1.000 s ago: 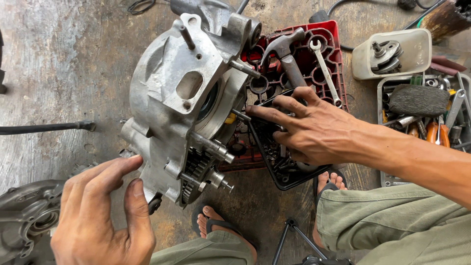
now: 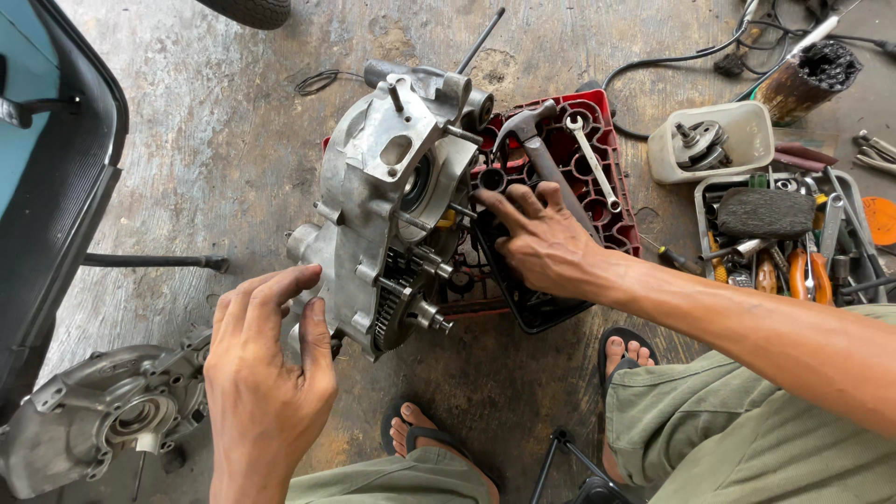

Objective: The person sits on the floor and works on a disassembled scooter engine placed on a red crate. They use a black cloth to wipe and clean various internal components, including gears and shafts, and handle small parts like screws and springs.

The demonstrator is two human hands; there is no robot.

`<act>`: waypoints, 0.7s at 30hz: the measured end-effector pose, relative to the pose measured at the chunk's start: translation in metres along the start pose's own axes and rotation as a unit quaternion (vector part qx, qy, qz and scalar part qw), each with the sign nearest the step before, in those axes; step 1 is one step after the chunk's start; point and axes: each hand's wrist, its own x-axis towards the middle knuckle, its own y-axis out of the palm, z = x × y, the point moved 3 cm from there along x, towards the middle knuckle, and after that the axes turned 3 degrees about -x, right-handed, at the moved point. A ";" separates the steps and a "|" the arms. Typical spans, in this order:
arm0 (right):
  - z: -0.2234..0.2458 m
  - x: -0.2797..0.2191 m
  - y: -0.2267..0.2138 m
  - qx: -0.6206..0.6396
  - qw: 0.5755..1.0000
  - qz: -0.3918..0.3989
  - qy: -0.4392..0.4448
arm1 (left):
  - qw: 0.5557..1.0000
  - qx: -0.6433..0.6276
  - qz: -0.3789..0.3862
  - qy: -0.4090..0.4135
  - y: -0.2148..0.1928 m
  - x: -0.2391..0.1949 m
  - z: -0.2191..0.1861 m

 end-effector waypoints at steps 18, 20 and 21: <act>-0.004 0.000 0.004 0.059 0.998 0.013 0.025 | 1.000 -0.004 0.000 0.007 0.001 0.002 -0.005; -0.002 -0.001 0.009 0.043 0.999 0.003 0.031 | 1.000 -0.007 -0.003 0.010 0.003 0.003 -0.005; 0.000 -0.001 0.011 0.028 0.999 -0.007 0.036 | 1.000 -0.008 -0.005 0.013 0.003 0.003 -0.004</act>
